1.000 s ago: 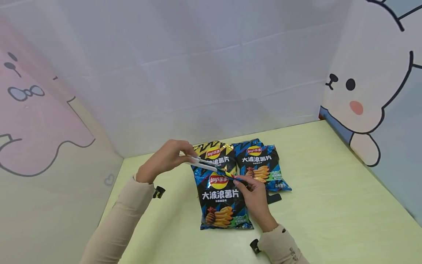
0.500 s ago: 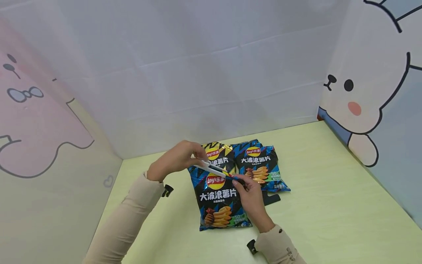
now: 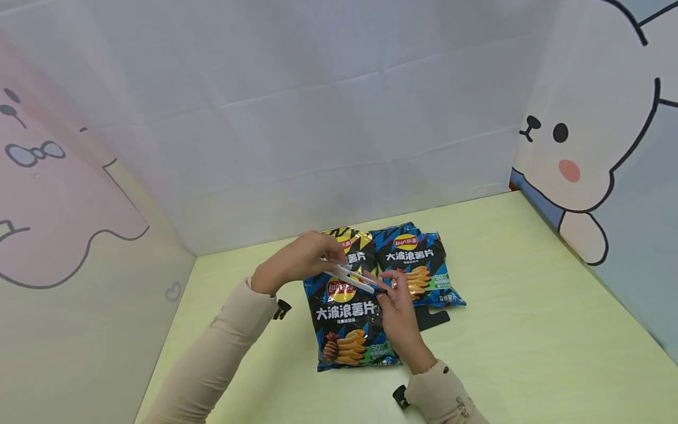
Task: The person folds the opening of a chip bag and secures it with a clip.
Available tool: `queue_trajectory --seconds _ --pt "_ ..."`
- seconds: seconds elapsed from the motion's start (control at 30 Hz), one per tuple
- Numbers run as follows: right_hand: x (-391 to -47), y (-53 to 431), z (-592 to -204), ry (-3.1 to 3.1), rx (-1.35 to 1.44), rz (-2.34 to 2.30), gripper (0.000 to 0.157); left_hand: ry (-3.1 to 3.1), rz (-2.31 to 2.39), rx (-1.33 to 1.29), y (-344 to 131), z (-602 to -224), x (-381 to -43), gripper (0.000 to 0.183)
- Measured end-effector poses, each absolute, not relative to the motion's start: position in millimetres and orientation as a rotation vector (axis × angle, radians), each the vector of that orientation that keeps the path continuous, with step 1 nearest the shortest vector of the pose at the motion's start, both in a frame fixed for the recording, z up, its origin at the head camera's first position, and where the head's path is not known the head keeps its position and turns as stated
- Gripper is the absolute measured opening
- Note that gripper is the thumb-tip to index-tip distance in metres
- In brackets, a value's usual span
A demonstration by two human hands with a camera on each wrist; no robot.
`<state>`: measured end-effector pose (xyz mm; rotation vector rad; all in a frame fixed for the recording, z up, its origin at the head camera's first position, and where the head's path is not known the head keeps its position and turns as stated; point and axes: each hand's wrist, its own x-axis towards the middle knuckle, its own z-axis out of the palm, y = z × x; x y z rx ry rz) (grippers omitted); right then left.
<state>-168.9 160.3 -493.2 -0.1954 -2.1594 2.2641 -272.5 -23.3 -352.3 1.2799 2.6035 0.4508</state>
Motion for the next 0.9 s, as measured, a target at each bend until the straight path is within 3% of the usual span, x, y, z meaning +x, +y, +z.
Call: queue_trajectory --seconds 0.4,0.9 --pt "-166 165 -495 -2.036 0.003 2.392 0.033 2.61 0.432 1.262 -17 -358 -274 0.009" --pt "-166 171 -502 -1.841 0.18 2.492 0.05 2.54 0.413 1.34 -5 -367 -272 0.009"
